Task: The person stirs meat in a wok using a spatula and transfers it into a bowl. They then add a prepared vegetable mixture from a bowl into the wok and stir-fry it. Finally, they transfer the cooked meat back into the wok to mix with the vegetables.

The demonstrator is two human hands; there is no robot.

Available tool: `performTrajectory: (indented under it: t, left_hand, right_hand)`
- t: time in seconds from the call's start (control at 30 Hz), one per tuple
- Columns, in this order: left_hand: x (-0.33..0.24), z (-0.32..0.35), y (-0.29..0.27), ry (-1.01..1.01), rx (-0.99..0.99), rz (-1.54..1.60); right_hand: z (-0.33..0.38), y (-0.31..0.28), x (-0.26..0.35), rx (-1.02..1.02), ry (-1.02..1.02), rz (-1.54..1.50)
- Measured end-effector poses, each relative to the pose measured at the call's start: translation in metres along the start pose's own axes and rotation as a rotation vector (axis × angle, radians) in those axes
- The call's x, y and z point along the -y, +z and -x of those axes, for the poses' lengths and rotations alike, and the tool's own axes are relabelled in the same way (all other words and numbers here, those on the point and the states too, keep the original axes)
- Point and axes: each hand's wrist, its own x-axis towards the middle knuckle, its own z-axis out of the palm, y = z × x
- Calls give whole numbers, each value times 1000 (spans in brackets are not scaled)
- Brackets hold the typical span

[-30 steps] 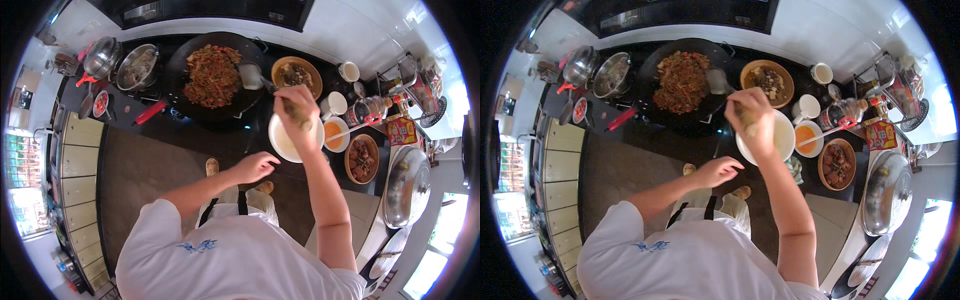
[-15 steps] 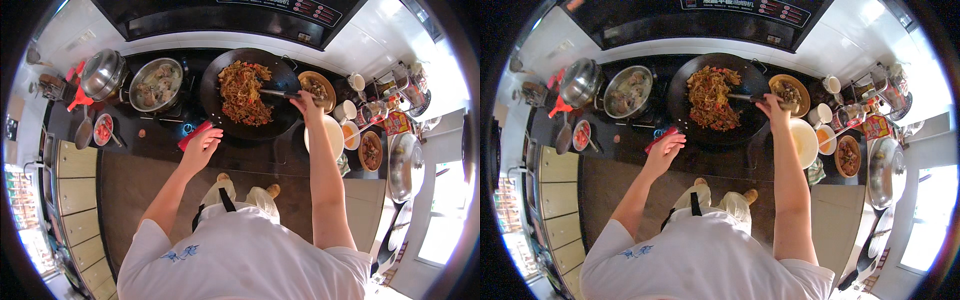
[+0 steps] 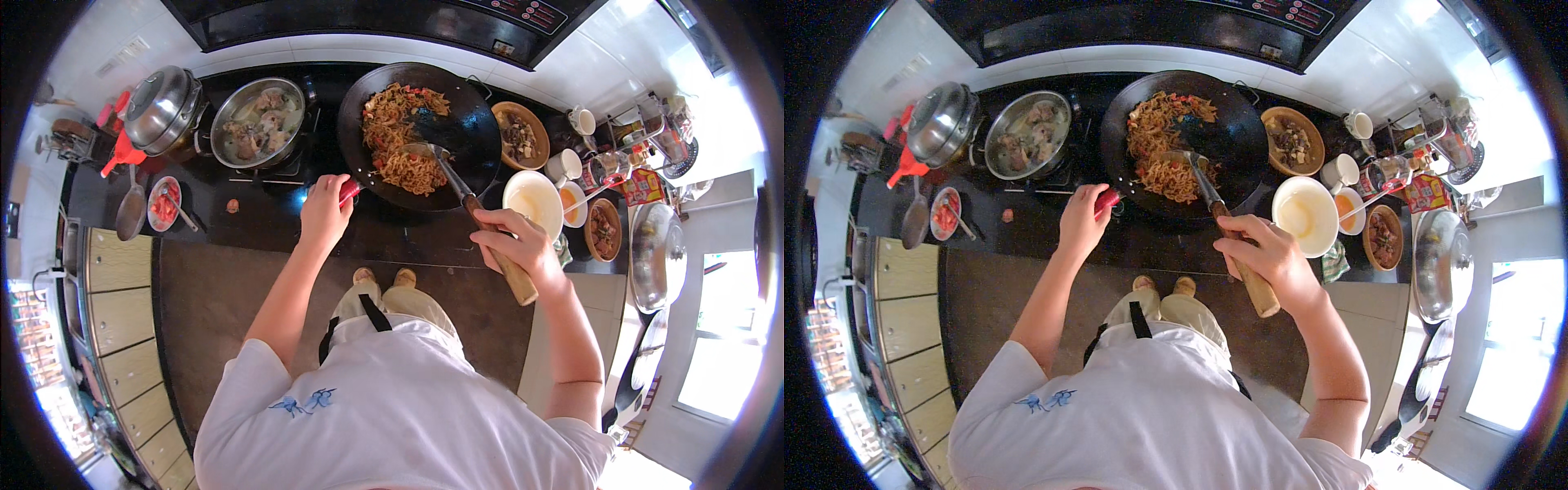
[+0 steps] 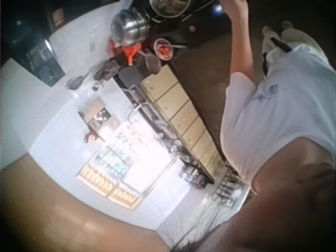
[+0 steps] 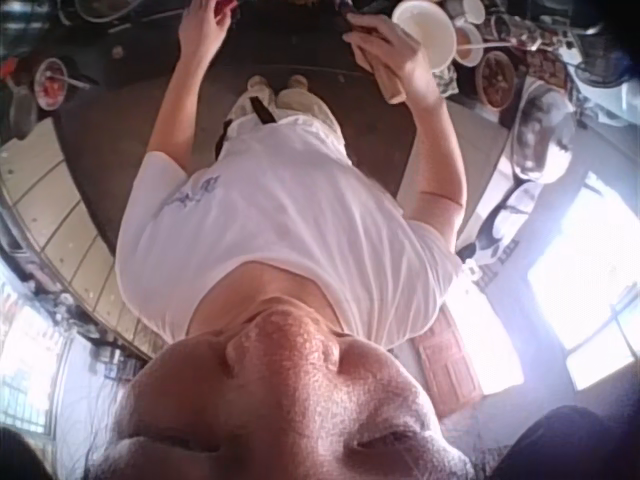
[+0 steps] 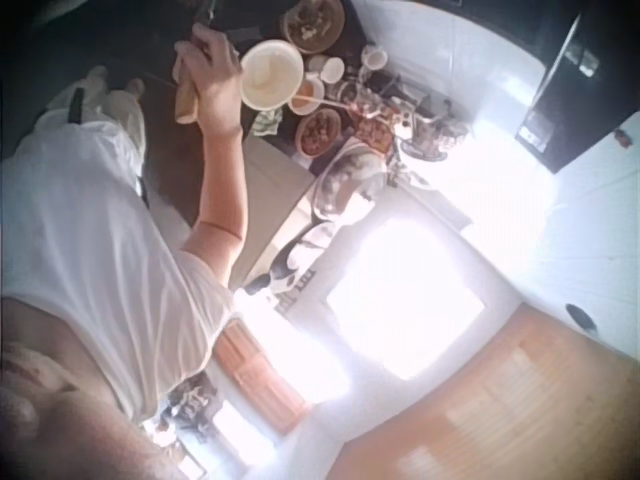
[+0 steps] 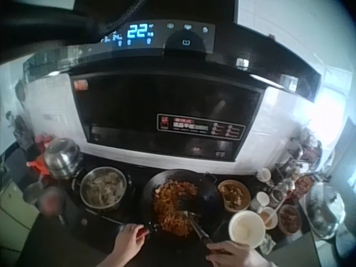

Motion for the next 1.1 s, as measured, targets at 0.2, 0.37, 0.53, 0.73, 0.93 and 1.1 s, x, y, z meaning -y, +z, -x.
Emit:
performTrajectory:
  t: [0.2,0.37,0.53,0.73,0.93,1.1]
  left_hand:
    - [4,12,4,-132,141,-147]
    - [5,13,8,-57,24,-147]
    - [9,15,3,-75,29,-135]
    - [5,13,3,-67,49,-141]
    - [8,15,5,-147,123,-165]
    - [8,9,-3,-51,230,-170]
  right_hand:
    - [-7,-14,16,196,-79,-107]
    - [5,48,-54,76,-122,94]
    - [4,49,-87,-174,-17,81]
    - [-15,67,-100,-293,-101,119]
    - [-18,66,-19,-28,-123,82]
    - [-33,111,-59,-12,-18,262]
